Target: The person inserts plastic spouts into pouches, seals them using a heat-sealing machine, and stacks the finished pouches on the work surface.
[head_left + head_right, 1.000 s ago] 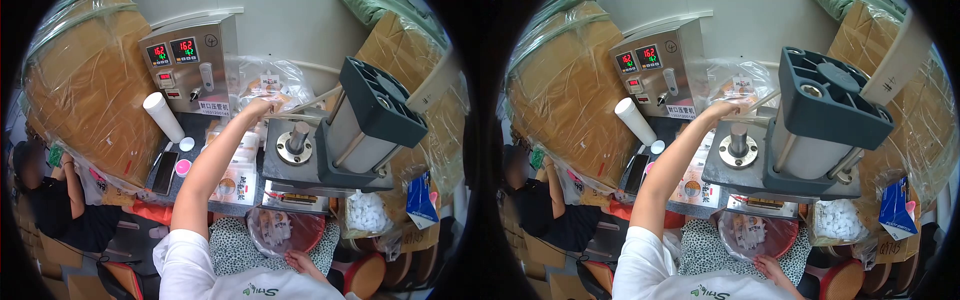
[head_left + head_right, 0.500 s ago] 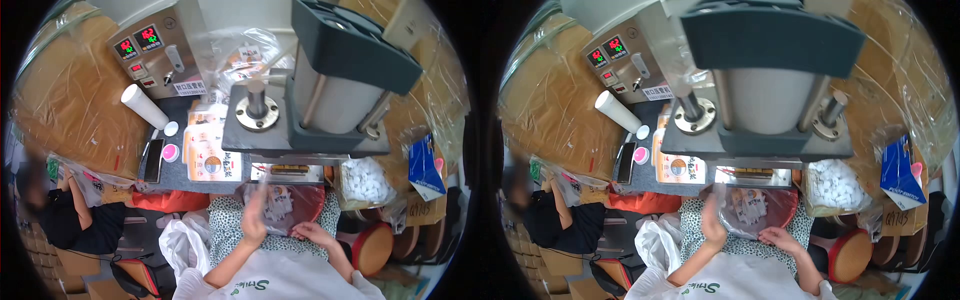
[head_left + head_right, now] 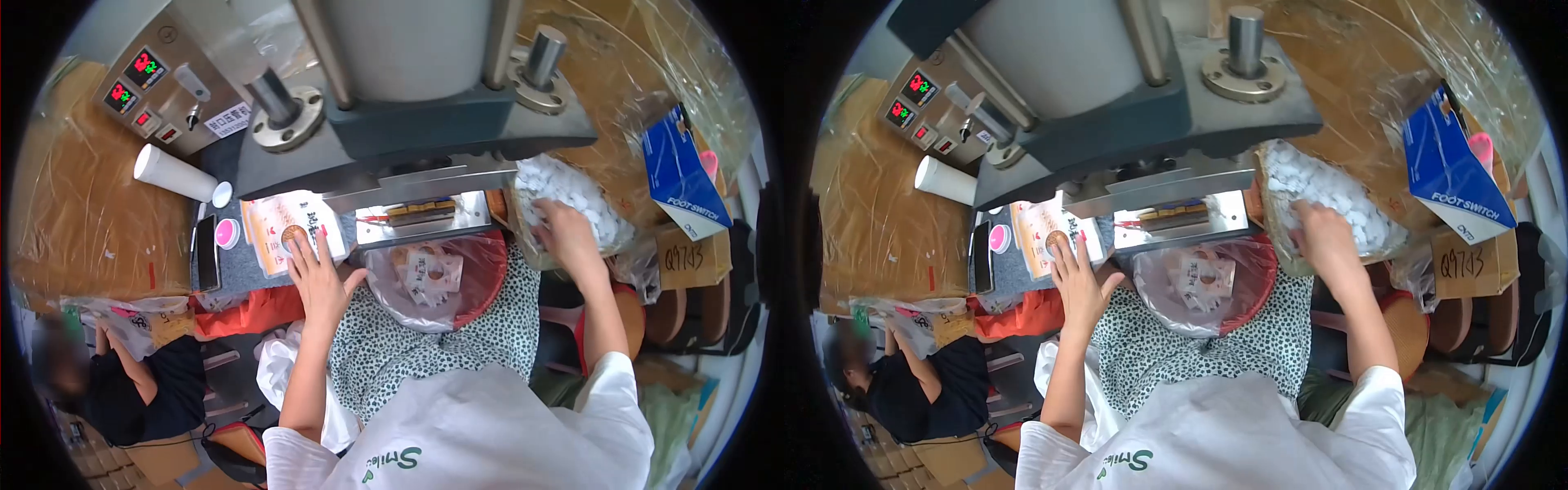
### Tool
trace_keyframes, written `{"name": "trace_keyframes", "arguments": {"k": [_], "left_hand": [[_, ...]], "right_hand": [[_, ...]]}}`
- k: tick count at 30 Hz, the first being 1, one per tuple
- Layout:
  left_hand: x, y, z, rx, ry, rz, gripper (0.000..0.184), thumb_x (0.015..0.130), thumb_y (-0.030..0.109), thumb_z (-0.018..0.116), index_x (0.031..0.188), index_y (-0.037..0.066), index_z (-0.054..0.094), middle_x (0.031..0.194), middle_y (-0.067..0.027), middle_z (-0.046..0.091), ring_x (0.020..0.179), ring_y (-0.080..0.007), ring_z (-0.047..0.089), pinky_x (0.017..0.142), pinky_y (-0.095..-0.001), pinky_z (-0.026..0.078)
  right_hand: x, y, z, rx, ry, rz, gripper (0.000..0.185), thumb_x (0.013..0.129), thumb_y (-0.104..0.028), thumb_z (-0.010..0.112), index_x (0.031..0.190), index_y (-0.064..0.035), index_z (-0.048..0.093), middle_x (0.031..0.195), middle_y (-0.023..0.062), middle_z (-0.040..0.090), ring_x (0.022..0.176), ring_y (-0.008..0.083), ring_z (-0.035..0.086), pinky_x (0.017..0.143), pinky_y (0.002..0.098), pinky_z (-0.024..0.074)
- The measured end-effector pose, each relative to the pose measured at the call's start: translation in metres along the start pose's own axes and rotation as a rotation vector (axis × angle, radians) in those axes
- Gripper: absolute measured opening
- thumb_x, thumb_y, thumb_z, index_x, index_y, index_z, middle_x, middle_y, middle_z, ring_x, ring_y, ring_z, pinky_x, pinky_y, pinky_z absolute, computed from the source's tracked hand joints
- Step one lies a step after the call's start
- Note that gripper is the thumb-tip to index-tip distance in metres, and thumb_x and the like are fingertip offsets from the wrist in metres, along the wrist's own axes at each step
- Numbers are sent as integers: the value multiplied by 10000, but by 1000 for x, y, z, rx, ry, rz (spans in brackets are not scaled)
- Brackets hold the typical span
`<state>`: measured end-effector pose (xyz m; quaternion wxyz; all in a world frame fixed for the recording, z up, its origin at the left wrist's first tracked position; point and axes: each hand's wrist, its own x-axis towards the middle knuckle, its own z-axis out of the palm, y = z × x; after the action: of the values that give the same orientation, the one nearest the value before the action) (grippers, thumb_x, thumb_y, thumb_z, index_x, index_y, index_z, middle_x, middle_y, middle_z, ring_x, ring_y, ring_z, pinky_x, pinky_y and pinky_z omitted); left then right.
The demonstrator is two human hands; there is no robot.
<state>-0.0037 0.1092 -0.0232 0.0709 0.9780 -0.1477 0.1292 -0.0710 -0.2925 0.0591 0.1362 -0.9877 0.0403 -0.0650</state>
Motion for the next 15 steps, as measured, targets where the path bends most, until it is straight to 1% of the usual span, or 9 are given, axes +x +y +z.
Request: {"name": "trace_keyframes", "arguments": {"k": [2,3,6,7,8,10,11,14,15], "left_hand": [[-10,11,1,-13,-11,14,891,824,472,734,1504,40,355,1572,-305,222,1456,-481,206,1116,-600,229],[-15,12,4,4,41,24,768,854,347,720,1481,48,391,1553,-279,290,1427,-459,286,1103,-568,264],[-25,8,6,-7,86,1,611,856,132,661,1425,50,454,1479,-243,426,1349,-407,423,1065,-510,331],[-23,9,5,-58,196,-4,551,812,-25,587,1353,46,512,1383,-178,543,1264,-353,516,1018,-452,383],[-24,7,2,-57,138,-22,538,807,-33,584,1336,46,526,1355,-164,564,1245,-345,529,1008,-441,391],[-23,6,-15,-51,27,-57,513,798,-49,578,1301,46,554,1298,-137,606,1206,-327,557,988,-421,405],[-20,11,-28,-72,51,-60,364,824,-45,582,1177,29,631,1134,-145,671,1050,-339,630,894,-421,465],[-22,15,-47,-297,-1,-211,206,865,-24,587,1050,4,674,957,-184,687,879,-369,663,777,-428,506],[-23,21,-55,-322,17,-213,130,882,-10,605,989,-18,678,887,-212,676,811,-393,664,709,-429,518]], "right_hand": [[5,-4,5,12,4,23,315,811,-48,686,1118,-14,620,971,223,665,898,412,651,797,486,518],[6,-4,6,41,3,30,315,812,-47,684,1118,-13,620,969,226,666,897,416,650,798,488,518],[6,-3,4,100,19,33,295,808,-57,698,1091,-2,631,958,231,676,879,418,656,773,475,515],[6,-4,1,104,33,23,291,807,-61,705,1082,4,636,948,228,684,861,405,664,755,463,513],[5,-4,-1,109,48,13,286,805,-65,711,1073,9,642,938,224,693,842,393,672,736,451,511],[8,-1,-3,190,28,72,231,802,-71,716,1003,22,649,879,238,691,827,407,674,739,464,519],[7,0,-4,230,17,101,206,800,-73,718,968,28,653,849,245,691,820,414,675,740,471,524],[1,-1,-12,258,124,109,193,800,-66,719,938,48,648,812,256,685,788,421,672,725,463,528],[0,0,-14,227,147,149,194,825,-93,727,929,52,650,786,224,699,760,354,709,700,431,538]]}}
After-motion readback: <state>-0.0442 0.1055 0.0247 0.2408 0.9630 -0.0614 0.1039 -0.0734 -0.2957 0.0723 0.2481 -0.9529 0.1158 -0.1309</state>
